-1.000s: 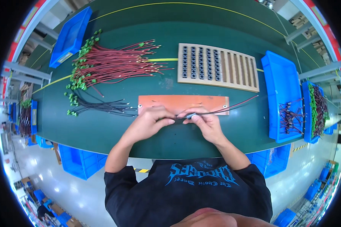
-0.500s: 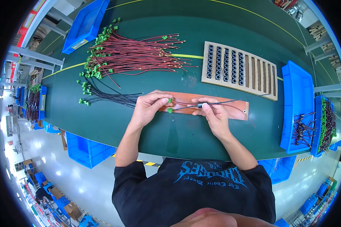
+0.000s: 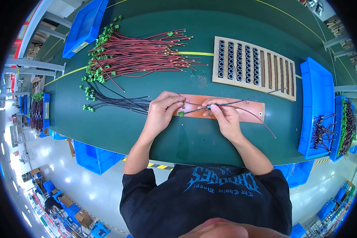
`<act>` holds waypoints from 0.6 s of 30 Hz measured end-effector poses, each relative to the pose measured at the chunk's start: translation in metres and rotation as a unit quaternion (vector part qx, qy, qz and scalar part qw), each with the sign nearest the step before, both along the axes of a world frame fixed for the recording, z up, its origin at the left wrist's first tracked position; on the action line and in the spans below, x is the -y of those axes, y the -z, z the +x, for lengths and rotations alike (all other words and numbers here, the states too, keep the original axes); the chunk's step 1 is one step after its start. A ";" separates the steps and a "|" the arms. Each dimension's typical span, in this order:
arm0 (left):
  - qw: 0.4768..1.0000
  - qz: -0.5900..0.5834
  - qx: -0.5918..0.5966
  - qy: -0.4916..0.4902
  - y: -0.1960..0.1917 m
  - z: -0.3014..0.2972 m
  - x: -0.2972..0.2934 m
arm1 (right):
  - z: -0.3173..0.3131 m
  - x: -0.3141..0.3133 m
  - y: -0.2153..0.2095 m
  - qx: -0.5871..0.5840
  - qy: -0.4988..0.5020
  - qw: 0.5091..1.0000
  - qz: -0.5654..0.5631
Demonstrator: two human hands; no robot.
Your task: The person assembles wire harnesses by inserting black and red wires into small cylindrical components. They use a tool to secure the wires and place the finished units into a blue bin. The process is repeated for multiple wire pairs.
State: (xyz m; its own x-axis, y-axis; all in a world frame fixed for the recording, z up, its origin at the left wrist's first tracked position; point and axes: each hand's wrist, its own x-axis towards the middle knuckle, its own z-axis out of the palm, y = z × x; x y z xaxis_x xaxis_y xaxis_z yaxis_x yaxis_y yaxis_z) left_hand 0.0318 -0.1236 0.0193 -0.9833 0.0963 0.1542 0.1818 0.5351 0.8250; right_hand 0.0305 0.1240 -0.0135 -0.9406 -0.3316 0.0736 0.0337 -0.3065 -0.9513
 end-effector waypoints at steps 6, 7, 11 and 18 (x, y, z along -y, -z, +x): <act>0.998 -0.034 -0.021 0.046 -0.022 0.006 0.004 | -0.002 -0.001 -0.003 0.032 0.004 0.999 0.003; 0.995 -0.053 -0.024 0.076 -0.020 0.007 0.009 | -0.003 -0.001 -0.003 0.036 0.003 0.999 0.002; 0.991 -0.031 -0.055 0.115 -0.012 0.008 0.017 | -0.002 0.000 -0.001 0.039 0.008 0.999 0.000; 0.996 0.064 -0.045 0.045 -0.005 0.009 0.010 | -0.001 -0.001 -0.004 0.033 0.008 0.999 0.020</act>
State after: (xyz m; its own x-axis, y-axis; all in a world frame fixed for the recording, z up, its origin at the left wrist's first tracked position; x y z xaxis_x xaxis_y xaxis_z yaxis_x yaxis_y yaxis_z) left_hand 0.0405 -0.1341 0.0246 -0.9530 0.1577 0.2586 0.3012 0.4049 0.8633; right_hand 0.0291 0.1254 -0.0096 -0.9480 -0.3183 -0.0012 0.0914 -0.2687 -0.9589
